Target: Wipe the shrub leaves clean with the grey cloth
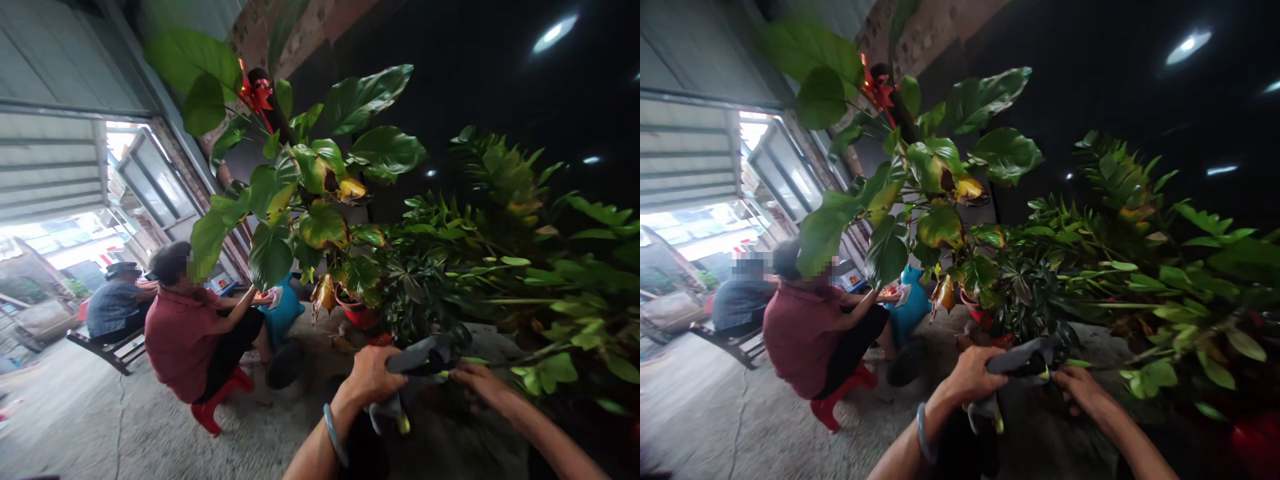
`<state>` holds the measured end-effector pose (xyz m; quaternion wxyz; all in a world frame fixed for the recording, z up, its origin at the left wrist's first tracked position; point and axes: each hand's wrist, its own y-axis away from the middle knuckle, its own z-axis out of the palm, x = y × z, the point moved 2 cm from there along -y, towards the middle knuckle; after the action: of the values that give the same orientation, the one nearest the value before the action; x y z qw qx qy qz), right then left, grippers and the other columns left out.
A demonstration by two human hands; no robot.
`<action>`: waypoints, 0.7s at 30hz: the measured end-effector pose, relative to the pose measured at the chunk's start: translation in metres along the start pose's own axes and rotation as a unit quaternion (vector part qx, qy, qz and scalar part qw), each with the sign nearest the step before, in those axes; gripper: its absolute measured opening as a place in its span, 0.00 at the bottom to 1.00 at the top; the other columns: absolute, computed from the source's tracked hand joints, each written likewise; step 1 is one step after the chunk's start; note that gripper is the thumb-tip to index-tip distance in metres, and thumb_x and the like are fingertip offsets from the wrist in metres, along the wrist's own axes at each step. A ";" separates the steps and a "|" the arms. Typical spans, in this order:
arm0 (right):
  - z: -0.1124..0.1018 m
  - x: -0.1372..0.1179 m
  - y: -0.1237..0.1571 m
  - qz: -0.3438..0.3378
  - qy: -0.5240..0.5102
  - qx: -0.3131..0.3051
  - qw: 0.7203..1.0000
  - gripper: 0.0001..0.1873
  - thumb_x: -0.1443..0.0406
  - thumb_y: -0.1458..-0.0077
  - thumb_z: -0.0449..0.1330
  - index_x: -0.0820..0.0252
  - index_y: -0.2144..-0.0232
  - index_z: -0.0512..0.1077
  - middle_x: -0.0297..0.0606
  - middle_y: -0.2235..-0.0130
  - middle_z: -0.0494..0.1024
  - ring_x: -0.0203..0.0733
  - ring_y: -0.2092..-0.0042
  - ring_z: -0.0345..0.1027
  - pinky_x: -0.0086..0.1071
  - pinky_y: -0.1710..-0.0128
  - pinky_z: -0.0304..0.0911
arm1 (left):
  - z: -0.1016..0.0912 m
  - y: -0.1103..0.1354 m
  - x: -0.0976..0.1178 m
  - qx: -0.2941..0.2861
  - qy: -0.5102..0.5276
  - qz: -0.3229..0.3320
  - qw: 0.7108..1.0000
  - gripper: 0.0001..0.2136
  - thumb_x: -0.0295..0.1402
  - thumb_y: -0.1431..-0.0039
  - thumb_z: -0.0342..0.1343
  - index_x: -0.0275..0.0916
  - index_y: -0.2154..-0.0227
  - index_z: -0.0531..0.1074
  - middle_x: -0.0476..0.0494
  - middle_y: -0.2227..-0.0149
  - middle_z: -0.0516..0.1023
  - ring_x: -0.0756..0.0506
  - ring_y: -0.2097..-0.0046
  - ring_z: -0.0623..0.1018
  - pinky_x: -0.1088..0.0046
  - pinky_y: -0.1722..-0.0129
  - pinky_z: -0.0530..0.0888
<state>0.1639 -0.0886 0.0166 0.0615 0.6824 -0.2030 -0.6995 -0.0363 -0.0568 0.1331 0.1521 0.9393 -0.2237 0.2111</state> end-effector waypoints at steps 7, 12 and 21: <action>-0.003 0.001 0.006 -0.009 -0.027 0.016 0.999 0.15 0.51 0.68 0.59 0.50 0.84 0.58 0.28 0.86 0.63 0.37 0.83 0.62 0.30 0.83 0.58 | -0.005 -0.016 0.013 0.124 0.044 0.003 0.991 0.21 0.33 0.48 0.56 0.46 0.50 0.76 0.49 0.52 0.81 0.41 0.50 0.77 0.69 0.47 0.71; -0.008 0.005 0.004 -0.018 -0.030 0.016 0.999 0.11 0.60 0.78 0.59 0.52 0.88 0.59 0.27 0.87 0.62 0.35 0.85 0.57 0.30 0.85 0.55 | 0.011 -0.004 0.008 0.003 0.038 0.027 0.999 0.15 0.33 0.50 0.58 0.45 0.59 0.80 0.51 0.62 0.83 0.42 0.57 0.79 0.69 0.53 0.74; -0.022 0.000 0.006 -0.040 -0.014 0.028 0.999 0.12 0.59 0.75 0.63 0.53 0.79 0.71 0.29 0.83 0.68 0.37 0.82 0.62 0.31 0.82 0.58 | 0.002 -0.023 0.021 0.119 0.041 0.049 0.991 0.19 0.30 0.49 0.57 0.44 0.52 0.77 0.46 0.53 0.81 0.39 0.50 0.78 0.66 0.46 0.72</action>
<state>0.1847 -0.0989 0.0189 0.0118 0.6815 -0.1961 -0.7050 -0.0075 -0.0450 0.1361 0.0372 0.9292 -0.2363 0.2817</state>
